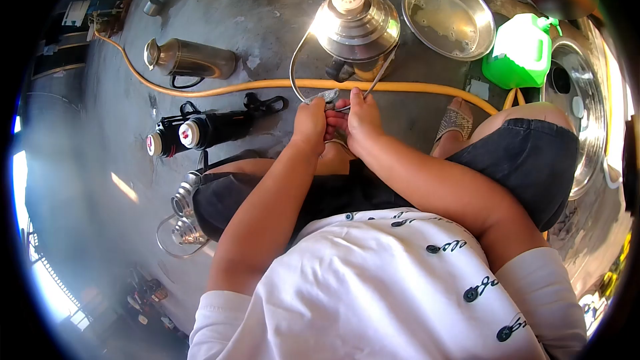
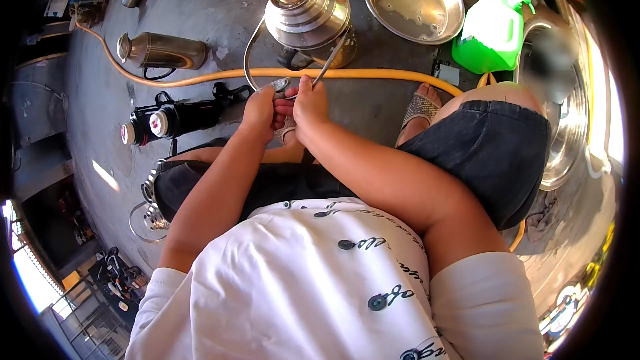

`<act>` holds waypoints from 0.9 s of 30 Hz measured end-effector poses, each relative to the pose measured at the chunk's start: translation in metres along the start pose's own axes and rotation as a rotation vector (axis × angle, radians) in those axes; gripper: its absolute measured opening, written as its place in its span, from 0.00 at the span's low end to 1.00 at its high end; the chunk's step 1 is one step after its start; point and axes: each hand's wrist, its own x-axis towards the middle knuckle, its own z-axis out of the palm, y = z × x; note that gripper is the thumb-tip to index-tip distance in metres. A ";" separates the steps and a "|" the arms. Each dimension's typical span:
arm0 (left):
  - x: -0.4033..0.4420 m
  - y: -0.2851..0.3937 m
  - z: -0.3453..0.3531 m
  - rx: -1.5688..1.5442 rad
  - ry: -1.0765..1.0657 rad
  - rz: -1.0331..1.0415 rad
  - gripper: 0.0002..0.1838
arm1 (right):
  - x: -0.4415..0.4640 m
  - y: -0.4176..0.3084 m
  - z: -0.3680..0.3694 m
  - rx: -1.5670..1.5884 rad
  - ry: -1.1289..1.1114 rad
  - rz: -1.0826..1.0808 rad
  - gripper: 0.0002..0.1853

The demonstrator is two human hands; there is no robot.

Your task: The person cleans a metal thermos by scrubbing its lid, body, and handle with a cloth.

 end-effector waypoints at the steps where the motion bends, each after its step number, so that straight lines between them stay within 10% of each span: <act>1: 0.006 -0.003 0.000 -0.016 -0.020 -0.011 0.13 | 0.002 0.000 -0.003 -0.025 -0.009 -0.005 0.16; 8: 0.050 0.017 -0.016 0.416 0.275 0.470 0.12 | 0.008 -0.009 -0.011 -0.141 -0.002 -0.039 0.15; 10: 0.055 0.031 -0.019 0.947 0.357 0.694 0.12 | 0.013 -0.013 -0.018 -0.202 -0.012 -0.036 0.15; 14: 0.053 0.061 -0.008 1.134 0.215 0.742 0.13 | 0.015 -0.031 -0.032 -0.293 -0.018 -0.035 0.15; 20: 0.071 0.066 -0.015 0.704 0.008 0.939 0.18 | 0.019 -0.060 -0.062 -0.381 -0.134 -0.018 0.10; 25: 0.078 0.085 -0.002 0.199 0.257 0.911 0.17 | 0.014 -0.083 -0.063 -0.645 0.023 -0.117 0.13; 27: 0.075 0.093 0.010 0.187 0.402 1.095 0.19 | 0.028 -0.099 -0.063 -0.649 0.188 -0.516 0.17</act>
